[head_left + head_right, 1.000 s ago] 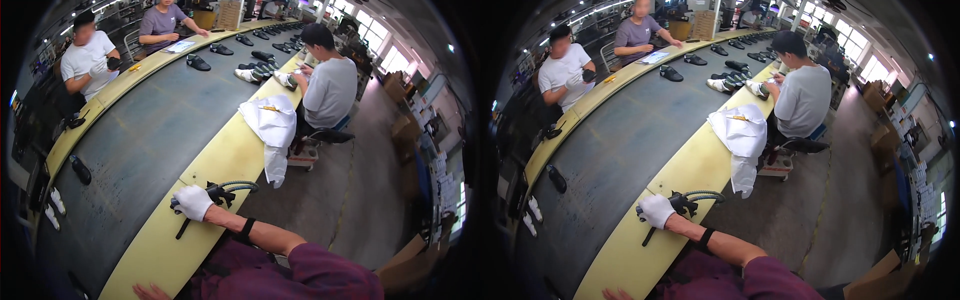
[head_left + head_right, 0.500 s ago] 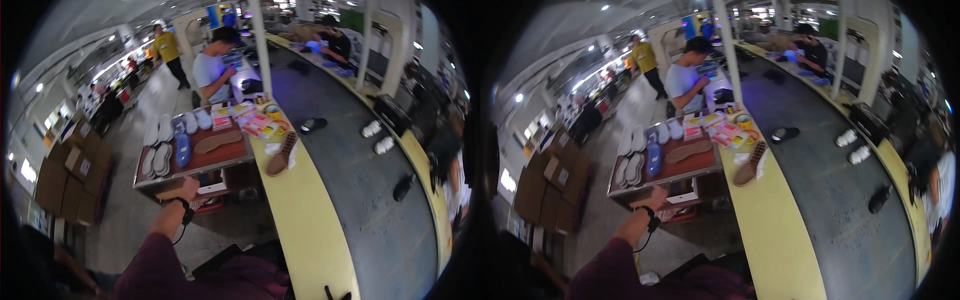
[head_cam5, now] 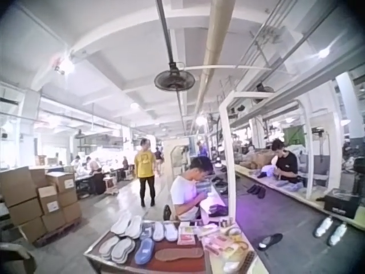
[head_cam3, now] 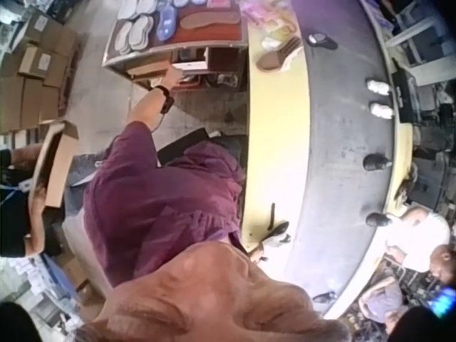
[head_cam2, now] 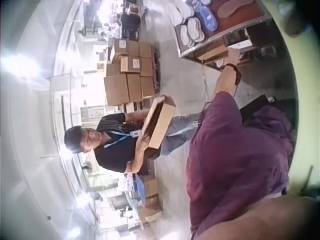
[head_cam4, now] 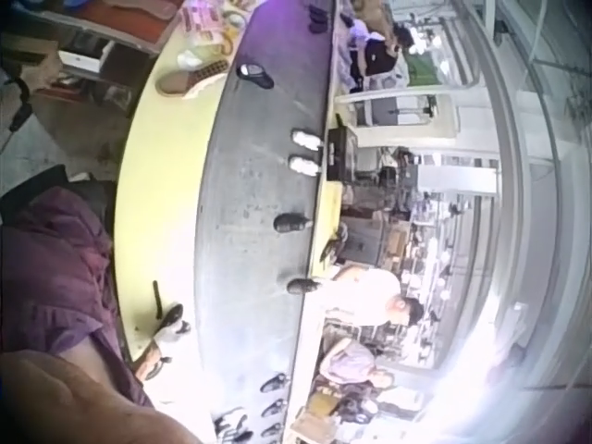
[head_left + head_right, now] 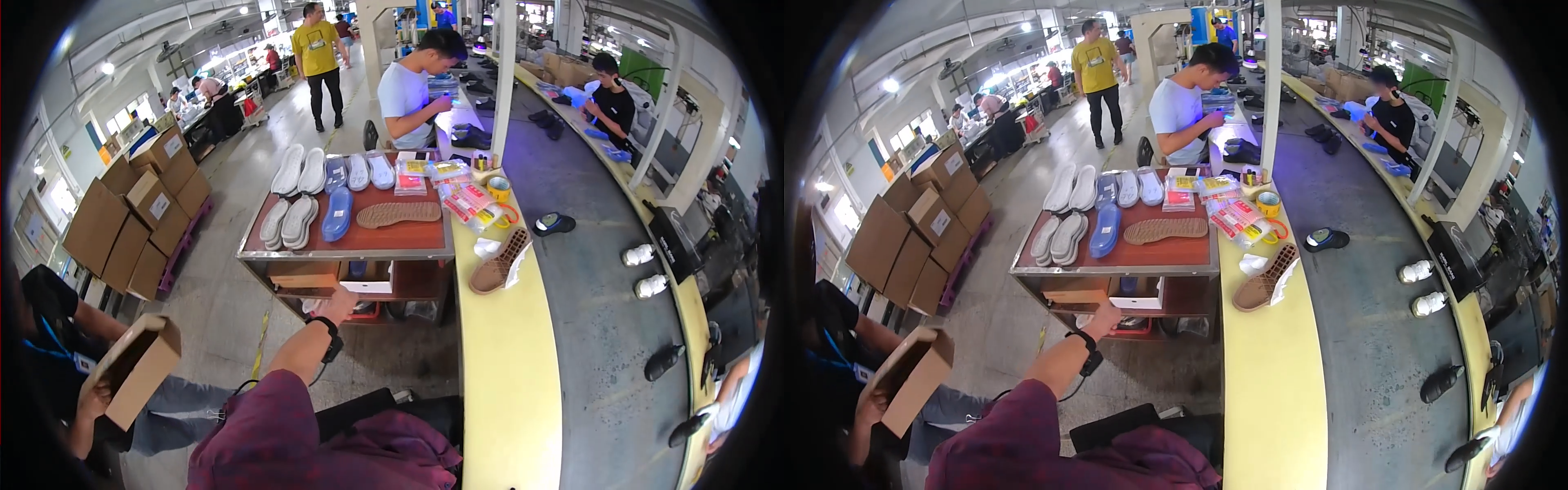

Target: Workers are seen assembling and inspecting shoes on a conveyor belt in a factory setting.

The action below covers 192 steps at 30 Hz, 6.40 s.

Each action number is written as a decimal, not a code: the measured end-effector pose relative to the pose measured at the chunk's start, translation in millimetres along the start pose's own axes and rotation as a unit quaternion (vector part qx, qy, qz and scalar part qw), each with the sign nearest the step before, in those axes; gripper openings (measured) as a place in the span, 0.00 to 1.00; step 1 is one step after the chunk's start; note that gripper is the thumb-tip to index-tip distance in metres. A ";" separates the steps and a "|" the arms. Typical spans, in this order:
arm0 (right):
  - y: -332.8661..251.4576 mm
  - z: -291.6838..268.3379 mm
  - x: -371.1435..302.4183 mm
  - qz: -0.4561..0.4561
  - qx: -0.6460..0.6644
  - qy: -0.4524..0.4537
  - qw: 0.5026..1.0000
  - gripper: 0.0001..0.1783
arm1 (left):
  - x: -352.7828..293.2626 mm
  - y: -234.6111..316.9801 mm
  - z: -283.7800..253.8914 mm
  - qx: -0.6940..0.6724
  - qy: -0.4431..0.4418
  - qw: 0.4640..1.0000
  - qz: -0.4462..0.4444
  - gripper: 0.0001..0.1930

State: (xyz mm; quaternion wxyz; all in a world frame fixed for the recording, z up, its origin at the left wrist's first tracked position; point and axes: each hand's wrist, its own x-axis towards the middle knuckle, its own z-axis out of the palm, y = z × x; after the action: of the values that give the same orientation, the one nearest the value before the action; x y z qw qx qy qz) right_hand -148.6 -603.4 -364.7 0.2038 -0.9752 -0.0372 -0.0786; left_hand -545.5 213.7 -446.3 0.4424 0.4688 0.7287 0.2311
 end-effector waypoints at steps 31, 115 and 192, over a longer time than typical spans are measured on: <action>-35.5 -2.3 -5.7 0.134 0.327 -0.063 0.933 0.21 | -148.6 -126.4 108.7 0.030 -0.404 0.914 0.021 0.31; -27.9 -84.5 8.6 0.258 -0.027 0.117 0.959 0.23 | -454.7 63.3 314.9 0.174 -0.363 0.416 0.815 0.35; -25.5 -59.4 17.2 0.257 -0.094 0.170 0.947 0.18 | -442.9 71.2 324.4 0.222 -0.369 0.457 0.779 0.39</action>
State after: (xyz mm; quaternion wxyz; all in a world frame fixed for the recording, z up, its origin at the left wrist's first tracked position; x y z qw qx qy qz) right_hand -142.6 -603.4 -298.1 0.1282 -0.9383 0.2578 -0.1914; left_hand -157.0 -172.5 -366.0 0.1868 0.9648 -0.1444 0.1156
